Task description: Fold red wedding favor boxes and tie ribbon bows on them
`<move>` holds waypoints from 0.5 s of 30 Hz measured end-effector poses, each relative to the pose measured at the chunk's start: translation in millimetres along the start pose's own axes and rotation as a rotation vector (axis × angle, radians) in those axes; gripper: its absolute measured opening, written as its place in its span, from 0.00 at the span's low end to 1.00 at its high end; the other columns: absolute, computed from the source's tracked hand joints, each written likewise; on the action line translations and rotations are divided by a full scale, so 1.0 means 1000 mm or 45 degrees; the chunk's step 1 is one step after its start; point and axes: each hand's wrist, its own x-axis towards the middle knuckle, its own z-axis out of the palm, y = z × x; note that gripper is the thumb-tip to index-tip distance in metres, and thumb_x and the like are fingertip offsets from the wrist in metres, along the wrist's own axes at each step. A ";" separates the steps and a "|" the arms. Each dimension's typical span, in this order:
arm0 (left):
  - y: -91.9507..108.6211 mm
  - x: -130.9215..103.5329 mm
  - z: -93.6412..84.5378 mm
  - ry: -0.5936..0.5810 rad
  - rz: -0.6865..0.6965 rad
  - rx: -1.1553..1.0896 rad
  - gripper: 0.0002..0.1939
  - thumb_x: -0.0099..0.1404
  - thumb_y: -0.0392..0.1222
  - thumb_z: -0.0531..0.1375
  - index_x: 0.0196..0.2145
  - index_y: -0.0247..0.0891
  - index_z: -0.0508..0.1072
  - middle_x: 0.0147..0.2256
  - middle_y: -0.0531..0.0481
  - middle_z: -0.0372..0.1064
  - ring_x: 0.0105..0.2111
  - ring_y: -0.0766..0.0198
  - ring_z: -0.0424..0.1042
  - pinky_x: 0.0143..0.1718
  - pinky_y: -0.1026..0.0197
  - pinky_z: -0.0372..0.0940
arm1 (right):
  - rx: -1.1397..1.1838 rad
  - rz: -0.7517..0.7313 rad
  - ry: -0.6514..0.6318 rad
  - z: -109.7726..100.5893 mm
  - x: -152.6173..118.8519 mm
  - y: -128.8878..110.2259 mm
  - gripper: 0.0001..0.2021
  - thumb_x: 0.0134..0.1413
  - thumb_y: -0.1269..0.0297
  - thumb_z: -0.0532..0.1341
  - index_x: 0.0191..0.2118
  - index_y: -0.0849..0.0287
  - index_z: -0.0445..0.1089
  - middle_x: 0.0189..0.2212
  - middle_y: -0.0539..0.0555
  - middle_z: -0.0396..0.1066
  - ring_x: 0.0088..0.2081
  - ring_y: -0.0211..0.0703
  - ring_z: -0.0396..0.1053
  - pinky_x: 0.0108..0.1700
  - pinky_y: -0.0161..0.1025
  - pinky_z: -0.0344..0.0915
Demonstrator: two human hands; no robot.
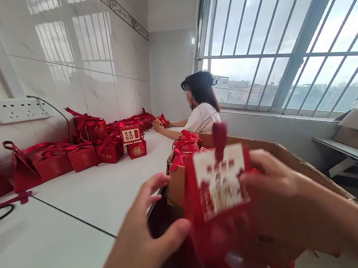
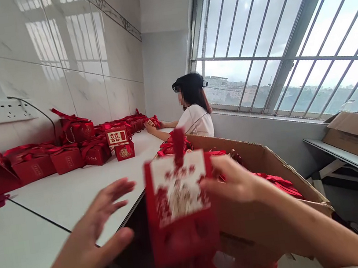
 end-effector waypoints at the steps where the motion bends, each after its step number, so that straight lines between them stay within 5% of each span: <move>1: 0.010 0.003 0.011 -0.117 -0.123 -0.092 0.30 0.48 0.54 0.67 0.48 0.43 0.71 0.41 0.45 0.74 0.36 0.55 0.75 0.31 0.60 0.70 | 0.046 -0.060 -0.200 0.015 -0.004 -0.007 0.11 0.52 0.59 0.61 0.37 0.60 0.73 0.31 0.55 0.73 0.34 0.46 0.70 0.35 0.38 0.68; 3: 0.027 0.004 0.026 -0.217 -0.373 -0.190 0.18 0.53 0.55 0.63 0.35 0.39 0.75 0.26 0.51 0.73 0.24 0.62 0.72 0.22 0.65 0.65 | 0.214 -0.046 -0.311 0.040 -0.011 -0.011 0.14 0.55 0.59 0.60 0.44 0.61 0.71 0.35 0.56 0.73 0.34 0.44 0.70 0.35 0.37 0.68; 5: 0.037 0.001 0.030 -0.083 -0.483 -0.250 0.16 0.54 0.55 0.63 0.29 0.37 0.74 0.20 0.54 0.69 0.20 0.66 0.68 0.20 0.67 0.63 | 0.479 0.040 -0.221 0.058 -0.016 -0.004 0.23 0.54 0.55 0.62 0.53 0.59 0.65 0.41 0.58 0.72 0.39 0.46 0.71 0.39 0.39 0.68; 8: 0.036 -0.002 0.028 0.408 -0.471 -0.404 0.20 0.50 0.55 0.66 0.34 0.36 0.75 0.24 0.52 0.72 0.25 0.62 0.72 0.25 0.65 0.68 | 0.827 0.186 -0.167 0.078 -0.024 0.016 0.37 0.48 0.48 0.65 0.62 0.53 0.53 0.51 0.59 0.67 0.49 0.50 0.68 0.51 0.47 0.64; 10: 0.031 -0.001 0.032 0.675 -0.469 -0.521 0.24 0.51 0.56 0.65 0.39 0.36 0.74 0.30 0.49 0.75 0.30 0.57 0.75 0.29 0.61 0.71 | 0.981 0.266 -0.234 0.088 -0.029 0.027 0.39 0.46 0.47 0.66 0.62 0.51 0.53 0.53 0.59 0.65 0.53 0.52 0.66 0.56 0.51 0.59; 12: 0.026 0.002 0.044 0.800 -0.481 -0.606 0.25 0.53 0.57 0.63 0.42 0.36 0.74 0.35 0.46 0.76 0.35 0.55 0.76 0.32 0.59 0.72 | 1.110 0.299 -0.203 0.094 -0.036 0.034 0.35 0.45 0.47 0.66 0.58 0.49 0.59 0.52 0.58 0.67 0.52 0.53 0.67 0.55 0.52 0.59; 15: 0.020 0.007 0.067 0.767 -0.476 -0.713 0.25 0.56 0.58 0.61 0.43 0.36 0.73 0.41 0.44 0.75 0.39 0.54 0.75 0.36 0.58 0.72 | 1.256 0.238 -0.016 0.094 -0.049 0.038 0.28 0.43 0.46 0.67 0.51 0.48 0.66 0.45 0.55 0.72 0.46 0.52 0.72 0.49 0.50 0.66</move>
